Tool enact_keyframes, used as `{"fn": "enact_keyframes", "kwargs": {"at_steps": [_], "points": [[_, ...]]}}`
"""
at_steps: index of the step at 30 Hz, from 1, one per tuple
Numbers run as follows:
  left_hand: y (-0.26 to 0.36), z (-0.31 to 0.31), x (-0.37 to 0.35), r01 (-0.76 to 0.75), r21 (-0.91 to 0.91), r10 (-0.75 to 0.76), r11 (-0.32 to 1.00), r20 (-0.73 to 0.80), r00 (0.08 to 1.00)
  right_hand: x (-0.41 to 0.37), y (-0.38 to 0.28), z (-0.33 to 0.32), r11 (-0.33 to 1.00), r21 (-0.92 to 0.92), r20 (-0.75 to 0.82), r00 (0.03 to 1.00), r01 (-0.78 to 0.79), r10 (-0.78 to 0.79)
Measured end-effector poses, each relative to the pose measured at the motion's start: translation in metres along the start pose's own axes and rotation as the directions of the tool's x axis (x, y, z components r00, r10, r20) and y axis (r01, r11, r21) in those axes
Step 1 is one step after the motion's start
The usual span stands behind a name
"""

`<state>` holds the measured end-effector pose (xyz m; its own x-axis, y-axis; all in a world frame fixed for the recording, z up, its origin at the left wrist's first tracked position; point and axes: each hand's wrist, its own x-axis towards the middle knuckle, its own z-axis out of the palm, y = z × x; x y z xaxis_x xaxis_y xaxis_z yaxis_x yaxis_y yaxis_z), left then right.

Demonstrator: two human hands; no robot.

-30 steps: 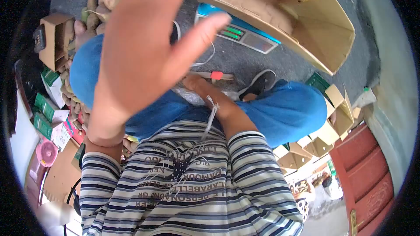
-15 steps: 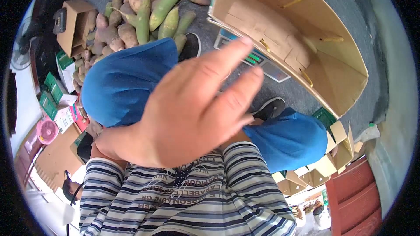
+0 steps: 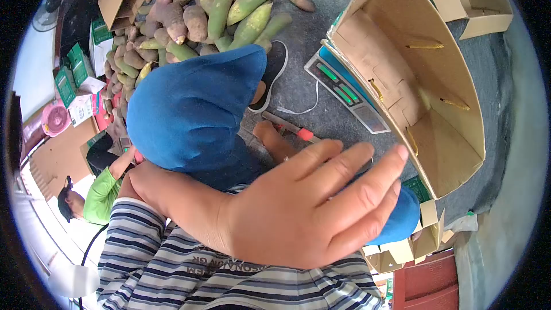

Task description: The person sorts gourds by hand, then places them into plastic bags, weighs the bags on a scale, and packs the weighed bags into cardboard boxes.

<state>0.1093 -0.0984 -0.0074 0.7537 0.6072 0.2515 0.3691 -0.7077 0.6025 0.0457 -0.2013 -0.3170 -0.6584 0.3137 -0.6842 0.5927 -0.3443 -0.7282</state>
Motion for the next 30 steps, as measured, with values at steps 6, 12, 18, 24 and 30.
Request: {"fn": "enact_keyframes", "kwargs": {"at_steps": [6,12,18,24,30], "points": [[0.01,-0.003,-0.003,-0.035,-0.04,0.034,0.999,-0.017,0.999,-0.001,0.0,-0.006,0.999,-0.033,-0.014,1.0,-0.009,0.009],[0.016,-0.001,-0.005,-0.057,-0.05,0.055,0.997,-0.037,0.998,0.0,-0.001,-0.012,0.998,-0.06,-0.041,0.999,-0.021,0.018],[0.013,0.0,-0.004,-0.09,0.02,0.09,0.996,-0.003,0.996,0.0,-0.005,-0.027,0.994,-0.097,-0.081,0.996,-0.041,0.034],[0.015,-0.003,0.0,-0.132,0.092,0.133,0.987,-0.011,0.991,0.003,-0.01,-0.046,0.985,-0.151,-0.127,0.99,-0.08,0.061],[0.047,0.041,0.015,-0.088,0.036,0.088,0.995,-0.002,0.996,0.01,-0.02,-0.063,0.961,-0.236,-0.212,0.973,-0.145,0.095]]}}
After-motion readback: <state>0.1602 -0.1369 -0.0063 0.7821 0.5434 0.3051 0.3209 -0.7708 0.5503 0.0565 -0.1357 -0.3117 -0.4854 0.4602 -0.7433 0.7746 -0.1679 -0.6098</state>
